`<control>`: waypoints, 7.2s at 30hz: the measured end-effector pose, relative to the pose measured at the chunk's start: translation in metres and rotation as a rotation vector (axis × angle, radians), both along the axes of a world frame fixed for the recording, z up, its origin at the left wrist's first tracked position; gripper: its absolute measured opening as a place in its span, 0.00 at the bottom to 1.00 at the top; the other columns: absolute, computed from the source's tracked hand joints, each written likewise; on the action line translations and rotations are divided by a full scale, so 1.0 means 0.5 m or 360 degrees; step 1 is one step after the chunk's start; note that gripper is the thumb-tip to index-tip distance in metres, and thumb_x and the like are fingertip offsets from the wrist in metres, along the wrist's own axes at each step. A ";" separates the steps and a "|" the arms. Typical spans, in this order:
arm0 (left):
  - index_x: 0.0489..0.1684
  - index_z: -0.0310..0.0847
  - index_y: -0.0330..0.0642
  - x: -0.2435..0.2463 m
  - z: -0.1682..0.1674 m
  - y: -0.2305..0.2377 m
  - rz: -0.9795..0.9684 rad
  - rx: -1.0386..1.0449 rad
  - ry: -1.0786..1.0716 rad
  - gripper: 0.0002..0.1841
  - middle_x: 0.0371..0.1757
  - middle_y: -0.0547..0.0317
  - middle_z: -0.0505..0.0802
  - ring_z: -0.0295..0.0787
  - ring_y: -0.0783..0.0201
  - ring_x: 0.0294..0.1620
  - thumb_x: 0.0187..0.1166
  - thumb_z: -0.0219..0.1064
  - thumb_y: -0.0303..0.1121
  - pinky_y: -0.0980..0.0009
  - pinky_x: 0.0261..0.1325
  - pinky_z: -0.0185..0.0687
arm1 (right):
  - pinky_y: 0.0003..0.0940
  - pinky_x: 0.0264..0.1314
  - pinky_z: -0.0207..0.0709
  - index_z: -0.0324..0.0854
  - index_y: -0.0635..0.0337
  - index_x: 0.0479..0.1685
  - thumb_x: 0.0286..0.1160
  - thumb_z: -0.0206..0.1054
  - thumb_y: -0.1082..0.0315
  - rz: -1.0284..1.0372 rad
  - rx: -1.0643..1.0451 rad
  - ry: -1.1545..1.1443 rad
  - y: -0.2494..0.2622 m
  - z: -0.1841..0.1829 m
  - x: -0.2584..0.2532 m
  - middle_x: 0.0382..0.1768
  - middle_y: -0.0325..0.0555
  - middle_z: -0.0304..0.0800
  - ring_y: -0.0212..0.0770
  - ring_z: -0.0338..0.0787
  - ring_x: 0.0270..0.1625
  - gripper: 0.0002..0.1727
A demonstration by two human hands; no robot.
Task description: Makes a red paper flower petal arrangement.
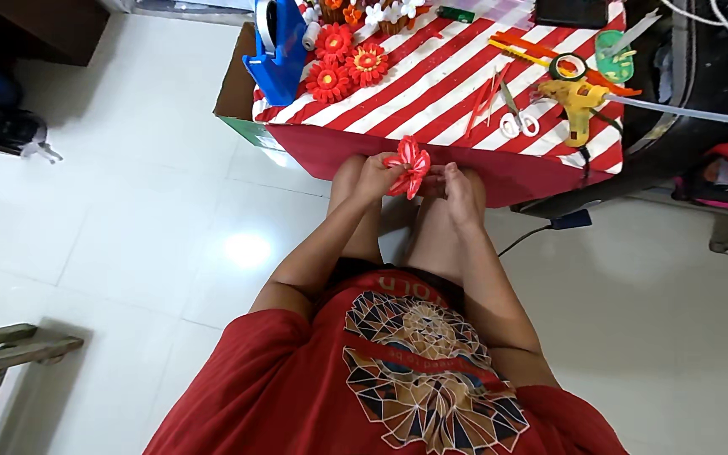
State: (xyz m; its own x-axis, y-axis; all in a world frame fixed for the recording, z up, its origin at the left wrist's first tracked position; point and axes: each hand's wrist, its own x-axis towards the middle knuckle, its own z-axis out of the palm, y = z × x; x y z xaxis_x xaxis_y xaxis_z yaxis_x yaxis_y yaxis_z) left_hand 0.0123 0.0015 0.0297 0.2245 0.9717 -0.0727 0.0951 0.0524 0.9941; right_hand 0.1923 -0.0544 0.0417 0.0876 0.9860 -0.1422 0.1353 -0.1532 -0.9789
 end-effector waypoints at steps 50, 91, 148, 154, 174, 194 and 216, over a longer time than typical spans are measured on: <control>0.45 0.87 0.51 -0.054 -0.042 -0.006 -0.0426 -0.0663 -0.1559 0.07 0.43 0.57 0.96 0.94 0.63 0.45 0.76 0.69 0.39 0.63 0.51 0.91 | 0.28 0.35 0.82 0.70 0.41 0.27 0.91 0.35 0.65 -0.0768 0.0852 0.0535 -0.027 0.087 0.177 0.17 0.23 0.71 0.26 0.76 0.21 0.22; 0.40 0.89 0.55 -0.054 -0.069 -0.032 -0.0586 -0.0542 -0.1591 0.13 0.37 0.62 0.96 0.95 0.64 0.39 0.73 0.74 0.52 0.63 0.42 0.92 | 0.31 0.52 0.84 0.80 0.39 0.34 0.91 0.43 0.63 -0.0299 0.0849 0.0496 -0.022 0.078 0.082 0.30 0.21 0.84 0.26 0.86 0.39 0.20; 0.41 0.83 0.46 -0.014 0.019 -0.037 -0.0046 -0.0593 -0.1064 0.12 0.34 0.63 0.94 0.92 0.72 0.34 0.81 0.52 0.22 0.72 0.41 0.89 | 0.70 0.73 0.68 0.84 0.72 0.65 0.85 0.65 0.55 -0.0122 0.0069 -0.1493 0.033 -0.100 0.096 0.69 0.72 0.80 0.73 0.77 0.73 0.26; 0.43 0.81 0.47 -0.039 -0.029 -0.024 -0.0006 -0.0574 -0.1072 0.11 0.36 0.63 0.95 0.93 0.69 0.37 0.80 0.52 0.24 0.69 0.43 0.90 | 0.64 0.70 0.73 0.82 0.80 0.44 0.86 0.54 0.71 -0.0269 0.0523 -0.1355 0.009 -0.139 0.094 0.50 0.73 0.85 0.71 0.84 0.61 0.17; 0.42 0.84 0.52 -0.059 -0.138 0.000 -0.0241 -0.0694 -0.1344 0.07 0.39 0.63 0.96 0.93 0.68 0.40 0.77 0.60 0.33 0.68 0.45 0.90 | 0.51 0.54 0.85 0.86 0.75 0.35 0.81 0.66 0.72 -0.0136 0.0867 -0.1007 0.044 -0.156 0.028 0.36 0.63 0.90 0.58 0.92 0.44 0.12; 0.48 0.78 0.49 0.006 -0.114 0.036 -0.0271 -0.0986 -0.1045 0.17 0.36 0.62 0.94 0.91 0.68 0.35 0.92 0.39 0.33 0.71 0.39 0.88 | 0.28 0.48 0.85 0.84 0.59 0.41 0.83 0.57 0.74 -0.0056 0.0529 0.0456 0.064 -0.175 0.025 0.36 0.32 0.88 0.26 0.87 0.39 0.09; 0.49 0.81 0.34 0.088 -0.042 -0.010 0.0255 -0.0676 -0.0610 0.05 0.31 0.58 0.90 0.86 0.70 0.27 0.82 0.65 0.24 0.74 0.33 0.84 | 0.30 0.51 0.89 0.87 0.62 0.46 0.77 0.63 0.83 -0.0040 0.0267 0.0817 0.047 -0.139 0.024 0.41 0.35 0.94 0.28 0.92 0.42 0.10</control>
